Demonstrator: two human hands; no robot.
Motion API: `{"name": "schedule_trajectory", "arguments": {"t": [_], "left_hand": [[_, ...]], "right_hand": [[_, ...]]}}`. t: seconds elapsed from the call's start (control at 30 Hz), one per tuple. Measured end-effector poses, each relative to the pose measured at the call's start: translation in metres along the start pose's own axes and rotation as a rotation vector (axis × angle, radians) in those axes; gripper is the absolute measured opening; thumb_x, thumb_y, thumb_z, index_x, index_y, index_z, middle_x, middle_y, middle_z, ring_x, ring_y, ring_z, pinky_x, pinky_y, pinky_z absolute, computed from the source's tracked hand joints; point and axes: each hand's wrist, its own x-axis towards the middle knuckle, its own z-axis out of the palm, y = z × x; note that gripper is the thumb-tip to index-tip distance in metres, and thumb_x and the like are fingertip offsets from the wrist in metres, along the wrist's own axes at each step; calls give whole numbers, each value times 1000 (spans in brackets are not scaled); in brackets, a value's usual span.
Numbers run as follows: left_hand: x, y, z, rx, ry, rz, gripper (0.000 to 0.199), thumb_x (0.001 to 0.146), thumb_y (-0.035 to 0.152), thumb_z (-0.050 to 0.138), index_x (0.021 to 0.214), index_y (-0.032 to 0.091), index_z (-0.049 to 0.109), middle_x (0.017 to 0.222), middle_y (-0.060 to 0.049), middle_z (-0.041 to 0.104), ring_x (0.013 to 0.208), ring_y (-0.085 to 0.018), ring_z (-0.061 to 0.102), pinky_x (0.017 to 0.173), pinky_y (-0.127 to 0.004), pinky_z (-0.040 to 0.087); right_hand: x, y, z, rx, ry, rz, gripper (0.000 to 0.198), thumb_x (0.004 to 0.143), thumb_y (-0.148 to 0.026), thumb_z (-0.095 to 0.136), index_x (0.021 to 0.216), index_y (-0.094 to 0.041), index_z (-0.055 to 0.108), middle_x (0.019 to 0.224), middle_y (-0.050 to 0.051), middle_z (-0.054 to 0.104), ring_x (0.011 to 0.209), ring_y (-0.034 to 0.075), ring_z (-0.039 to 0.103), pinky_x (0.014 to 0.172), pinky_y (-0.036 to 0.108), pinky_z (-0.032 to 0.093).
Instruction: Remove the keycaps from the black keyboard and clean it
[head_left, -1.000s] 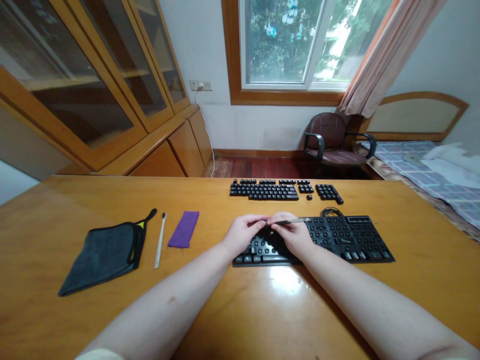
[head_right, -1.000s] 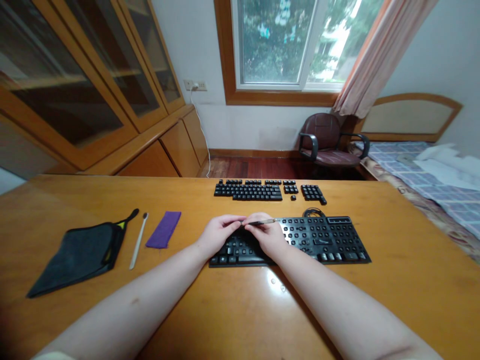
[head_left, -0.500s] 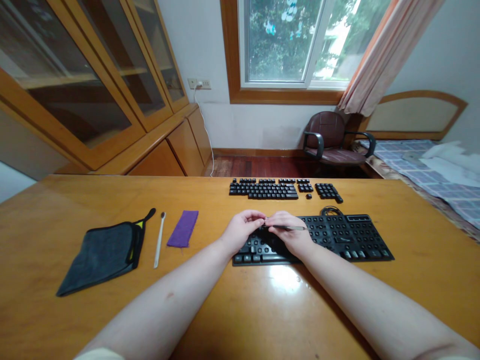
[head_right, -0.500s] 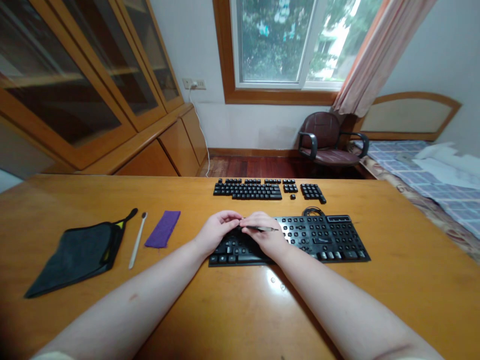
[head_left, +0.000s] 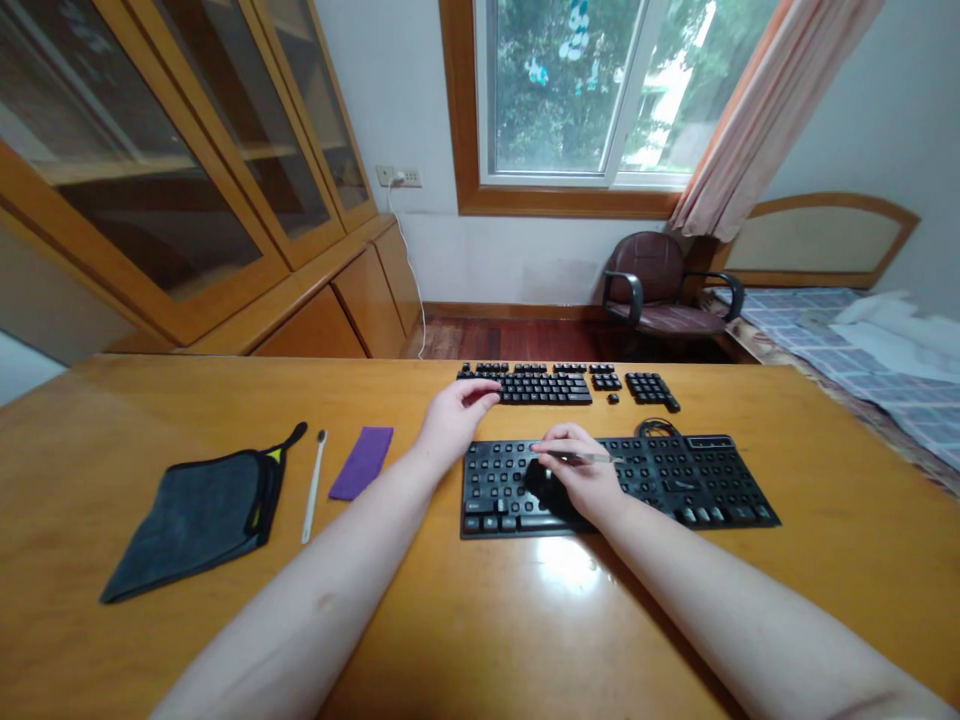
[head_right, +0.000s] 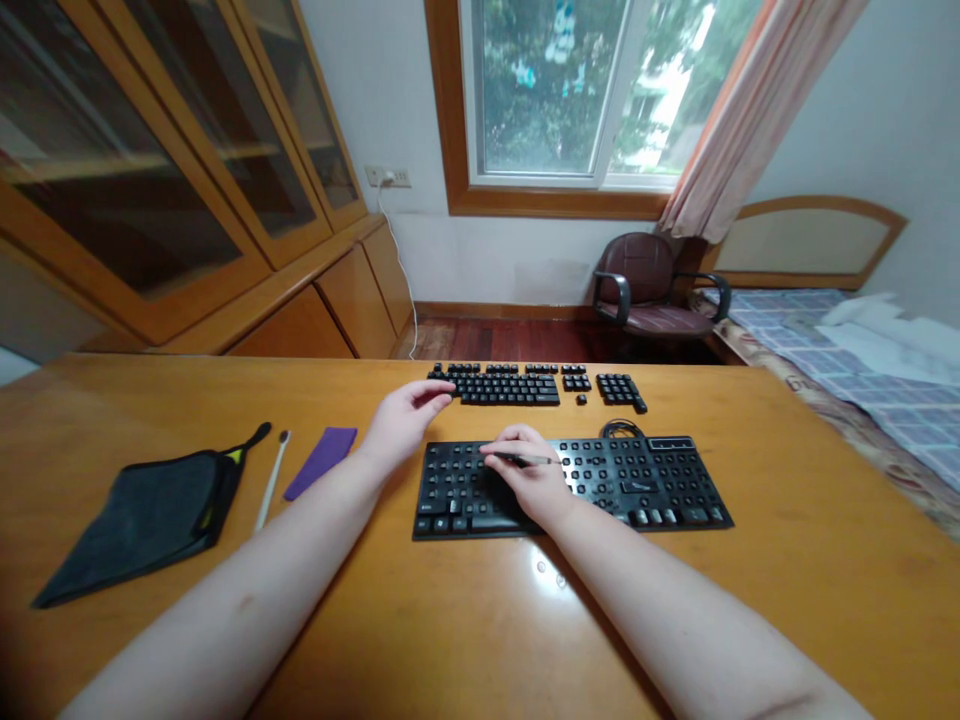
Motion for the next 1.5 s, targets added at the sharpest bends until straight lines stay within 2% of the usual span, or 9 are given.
{"name": "schedule_trajectory", "arguments": {"t": [0.1,0.17,0.23,0.37,0.47,0.63,0.93,1.37,1.5], "left_hand": [[30,-4,-13,292,61,169,19,76,28,62,90,18,68,91,-5,65,86,-18,59,86,-32,46],[40,-14,-14,380,77,185,21,78,28,60,96,18,66,91,-4,63,83,-17,58,83,-31,47],[41,-27,-10,395,59,143,27,80,24,56,105,17,61,92,-5,62,81,-16,58,80,-30,48],[29,-51,2,554,-261,146,33,77,18,56,110,18,58,97,-5,60,81,-16,59,82,-29,48],[25,-59,4,649,-363,165,29,76,18,57,105,19,61,98,-5,62,86,-18,59,84,-30,47],[31,-64,0,697,-358,157,20,76,17,58,94,19,67,98,-8,65,93,-22,59,87,-32,45],[34,-69,-9,734,-282,122,19,77,24,60,92,22,70,93,-5,67,89,-20,60,83,-30,46],[34,-72,-10,793,-214,70,23,78,32,58,94,22,72,99,-7,70,93,-25,62,83,-33,46],[34,-71,-8,787,-206,69,24,79,33,57,97,23,71,101,-6,69,94,-23,62,83,-31,46]], "right_hand": [[1,0,0,-4,26,25,12,81,-28,63,89,-26,72,81,3,59,77,16,57,70,30,48],[1,0,-1,-4,27,21,12,81,-27,63,89,-26,72,81,3,59,76,16,58,69,29,48],[1,-1,-1,-3,27,15,13,81,-26,63,90,-27,71,80,2,60,75,15,57,68,29,48],[2,-2,-1,-3,37,39,13,81,-28,63,90,-26,72,79,3,60,75,16,58,68,29,48],[2,-3,0,10,50,48,12,81,-27,63,89,-26,72,79,2,60,75,16,58,68,29,47],[1,-2,1,19,57,67,12,81,-27,62,89,-26,72,77,2,60,74,16,58,67,29,47],[0,-1,2,26,47,123,13,81,-31,61,85,-24,71,76,3,61,74,17,58,69,31,48],[-1,0,3,29,61,129,12,81,-30,62,85,-24,71,79,4,63,76,18,59,72,32,48],[0,-1,3,23,66,120,12,81,-31,63,85,-24,71,78,4,63,76,18,60,73,32,48]]}}
